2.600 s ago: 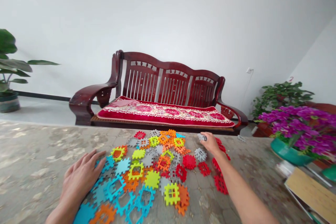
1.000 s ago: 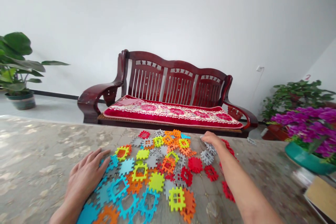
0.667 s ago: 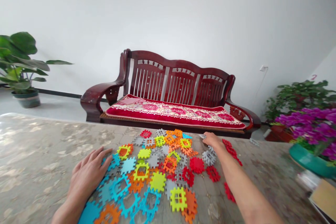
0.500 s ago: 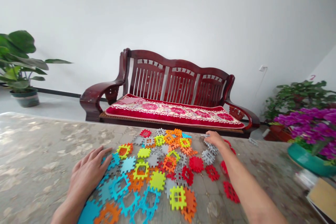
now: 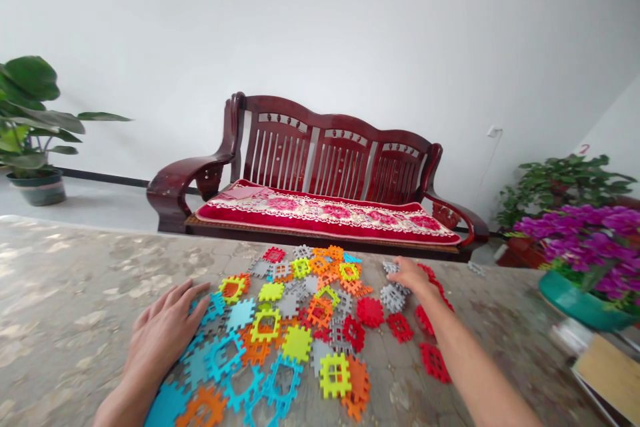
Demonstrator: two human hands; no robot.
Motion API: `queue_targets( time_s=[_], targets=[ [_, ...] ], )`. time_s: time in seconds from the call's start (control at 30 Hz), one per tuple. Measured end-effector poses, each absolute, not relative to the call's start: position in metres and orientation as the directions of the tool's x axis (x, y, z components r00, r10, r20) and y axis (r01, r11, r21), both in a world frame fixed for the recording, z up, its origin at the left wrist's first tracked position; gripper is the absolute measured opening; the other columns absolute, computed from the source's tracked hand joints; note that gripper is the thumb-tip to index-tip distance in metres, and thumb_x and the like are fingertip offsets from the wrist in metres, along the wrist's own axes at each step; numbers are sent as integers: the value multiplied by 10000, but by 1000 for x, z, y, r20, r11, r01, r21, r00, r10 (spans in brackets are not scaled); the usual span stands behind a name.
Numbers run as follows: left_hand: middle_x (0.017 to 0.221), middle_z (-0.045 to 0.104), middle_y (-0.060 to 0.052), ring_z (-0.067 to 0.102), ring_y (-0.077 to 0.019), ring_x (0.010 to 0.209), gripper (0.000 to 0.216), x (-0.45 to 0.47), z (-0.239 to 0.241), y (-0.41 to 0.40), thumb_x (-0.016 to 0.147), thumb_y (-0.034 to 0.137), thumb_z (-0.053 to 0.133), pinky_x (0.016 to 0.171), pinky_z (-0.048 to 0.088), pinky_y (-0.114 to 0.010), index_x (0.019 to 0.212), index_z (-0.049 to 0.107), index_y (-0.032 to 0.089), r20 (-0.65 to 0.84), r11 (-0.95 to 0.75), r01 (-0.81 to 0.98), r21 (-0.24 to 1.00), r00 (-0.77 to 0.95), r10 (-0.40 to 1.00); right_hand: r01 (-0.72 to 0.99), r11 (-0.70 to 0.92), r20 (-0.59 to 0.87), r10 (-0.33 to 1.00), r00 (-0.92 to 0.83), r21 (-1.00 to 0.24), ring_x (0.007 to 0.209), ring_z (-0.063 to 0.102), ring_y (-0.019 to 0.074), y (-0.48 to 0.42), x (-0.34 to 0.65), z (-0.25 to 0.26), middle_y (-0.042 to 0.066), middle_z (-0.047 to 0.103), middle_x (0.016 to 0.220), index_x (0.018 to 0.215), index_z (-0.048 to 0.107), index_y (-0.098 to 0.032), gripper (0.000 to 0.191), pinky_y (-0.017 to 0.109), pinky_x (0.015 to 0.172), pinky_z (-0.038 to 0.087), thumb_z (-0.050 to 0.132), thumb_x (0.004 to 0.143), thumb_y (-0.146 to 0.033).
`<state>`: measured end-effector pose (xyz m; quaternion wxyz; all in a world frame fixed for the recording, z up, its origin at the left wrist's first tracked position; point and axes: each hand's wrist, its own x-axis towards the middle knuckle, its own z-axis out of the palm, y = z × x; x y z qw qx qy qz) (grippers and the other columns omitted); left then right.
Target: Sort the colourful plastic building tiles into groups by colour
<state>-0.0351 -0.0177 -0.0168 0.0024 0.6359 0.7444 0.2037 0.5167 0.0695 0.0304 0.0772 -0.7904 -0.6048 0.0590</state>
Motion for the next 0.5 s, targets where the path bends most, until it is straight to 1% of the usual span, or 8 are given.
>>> queue_targets(
  time_s=[0.1,0.23,0.37,0.5],
  targets=[
    [1432,537,-95,422,-290,1375,521,-34,-15,-18,938,460,276,1144,297,-468,1251,642,261,248,118,948,295,-195,949,946,-254,45,962,268,-203,998,645,238,67,517,27,80,705,1079,1014,682,-226,346,290,801,440,686,668,-209],
    [1445,532,-70,413,-269,1383,481,-34,-15,-18,931,456,315,1151,280,-455,1246,638,290,247,135,947,291,-210,946,941,-227,104,960,259,-253,990,639,229,61,524,26,73,710,1047,992,683,-215,325,285,828,437,666,668,-194],
    [1432,545,-91,421,-275,1376,468,-37,-20,-16,923,454,355,1153,276,-450,1249,637,273,270,109,949,294,-192,943,926,-168,146,963,228,-338,997,633,227,52,535,26,73,711,1042,995,677,-199,329,295,874,443,660,666,-198],
    [1425,549,-106,437,-265,1367,468,-38,-24,-15,923,437,348,1153,278,-423,1241,637,251,293,91,954,284,-177,940,890,-89,143,975,169,-447,955,659,224,43,543,23,73,720,1033,1015,679,-184,368,308,872,479,696,651,-236]
  ],
)
